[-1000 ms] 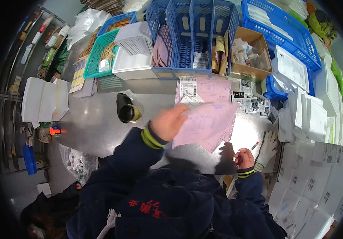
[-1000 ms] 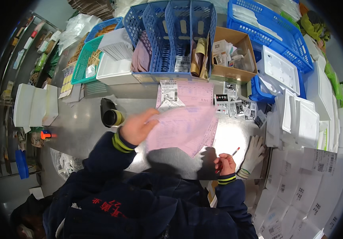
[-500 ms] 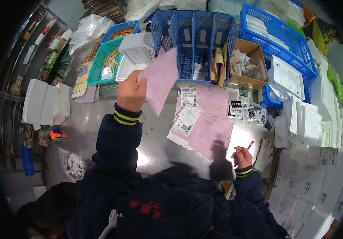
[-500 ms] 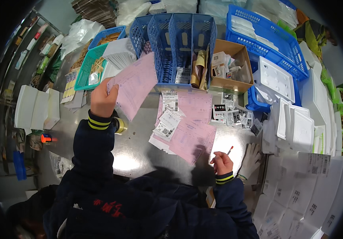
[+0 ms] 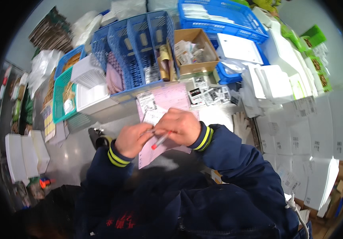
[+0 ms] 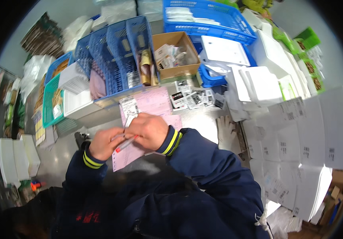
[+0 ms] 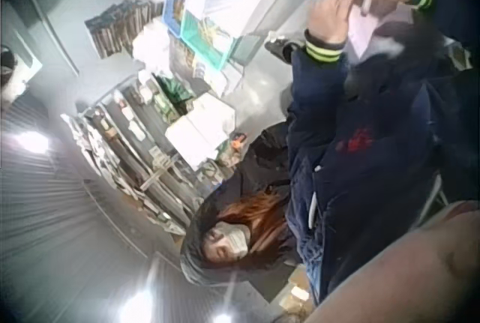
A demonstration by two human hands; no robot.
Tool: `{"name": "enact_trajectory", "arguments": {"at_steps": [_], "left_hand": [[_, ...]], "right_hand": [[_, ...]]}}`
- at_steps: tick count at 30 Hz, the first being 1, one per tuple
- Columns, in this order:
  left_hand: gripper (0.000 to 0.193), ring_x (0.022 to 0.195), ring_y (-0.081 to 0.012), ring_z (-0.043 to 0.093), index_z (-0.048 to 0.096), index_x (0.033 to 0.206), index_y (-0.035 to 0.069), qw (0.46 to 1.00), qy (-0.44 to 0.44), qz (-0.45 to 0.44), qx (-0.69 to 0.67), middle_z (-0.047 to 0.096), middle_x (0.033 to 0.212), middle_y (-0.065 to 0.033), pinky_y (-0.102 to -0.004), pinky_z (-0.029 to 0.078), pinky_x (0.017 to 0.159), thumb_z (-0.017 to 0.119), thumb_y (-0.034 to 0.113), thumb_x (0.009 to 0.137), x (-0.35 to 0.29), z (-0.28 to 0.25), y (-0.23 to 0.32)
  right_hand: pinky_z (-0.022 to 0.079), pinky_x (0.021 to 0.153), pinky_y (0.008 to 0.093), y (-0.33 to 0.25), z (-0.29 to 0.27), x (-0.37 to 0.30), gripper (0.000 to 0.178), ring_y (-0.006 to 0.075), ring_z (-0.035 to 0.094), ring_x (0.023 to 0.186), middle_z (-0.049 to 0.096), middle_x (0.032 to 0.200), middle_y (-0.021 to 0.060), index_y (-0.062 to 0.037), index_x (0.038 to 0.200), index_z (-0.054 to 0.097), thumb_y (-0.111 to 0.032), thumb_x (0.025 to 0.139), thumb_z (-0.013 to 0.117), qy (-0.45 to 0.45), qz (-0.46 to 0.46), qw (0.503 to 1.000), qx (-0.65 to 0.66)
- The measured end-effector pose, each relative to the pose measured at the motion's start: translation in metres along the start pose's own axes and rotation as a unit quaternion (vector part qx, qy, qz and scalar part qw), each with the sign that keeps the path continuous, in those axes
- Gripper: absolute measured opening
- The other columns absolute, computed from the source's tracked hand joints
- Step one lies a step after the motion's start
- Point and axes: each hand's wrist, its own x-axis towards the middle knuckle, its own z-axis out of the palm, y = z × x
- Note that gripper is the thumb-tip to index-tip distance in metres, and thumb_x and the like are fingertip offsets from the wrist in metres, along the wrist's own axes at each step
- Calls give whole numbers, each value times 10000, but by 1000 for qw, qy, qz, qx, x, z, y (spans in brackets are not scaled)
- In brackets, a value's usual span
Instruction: The person organizes and processes shipping labels and documents at a metal workstation, placing some into a blue bin and others into a white box.
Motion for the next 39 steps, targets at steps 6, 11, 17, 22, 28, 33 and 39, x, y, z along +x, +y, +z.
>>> {"name": "enact_trajectory", "arguments": {"at_steps": [6,11,17,22,28,33,39], "left_hand": [[121,694,-375,563,620,849,75,992,-74,34,94,588,735,-173,-423,450,584,619,185,801,-11,12,-18],[180,612,-356,558,605,900,18,992,-45,-94,72,573,680,-200,-364,419,546,598,177,816,-8,-26,-37],[176,607,-222,581,603,942,-38,962,251,-47,95,603,700,-153,-294,438,570,601,87,817,-4,-80,-45],[166,660,-122,548,595,961,-47,891,450,-35,47,621,755,-112,-270,447,622,565,84,864,13,-108,-56],[162,641,-155,574,605,955,-42,833,536,-43,130,629,752,-120,-275,456,620,561,79,857,45,-111,-84],[140,597,-209,582,609,917,-20,814,556,-48,162,609,711,-137,-300,454,572,570,87,836,62,-104,-94],[131,584,-381,557,562,786,4,791,547,-65,266,563,668,-209,-408,422,502,570,132,806,110,-102,-129]], "right_hand": [[464,610,325,-3,-10,-26,95,259,557,664,616,746,74,-28,806,649,-27,714,623,20,27,997,66],[453,650,243,67,-37,-40,101,104,574,725,649,795,55,30,828,655,-52,817,597,173,308,920,170],[455,599,237,203,-67,33,189,73,562,645,653,707,68,24,913,665,-102,772,665,353,318,878,52],[406,522,201,230,-48,20,328,30,475,595,586,709,-18,60,1051,611,-149,802,659,305,350,879,112],[304,389,170,197,-12,-30,239,22,407,454,668,819,48,32,1057,591,-96,856,592,264,441,819,254],[337,428,163,181,-14,-63,212,19,421,476,673,834,68,23,1035,596,-103,864,597,288,462,784,299],[329,427,158,162,-25,-66,197,15,419,487,664,841,57,20,1043,598,-82,877,569,292,459,791,282]]}}
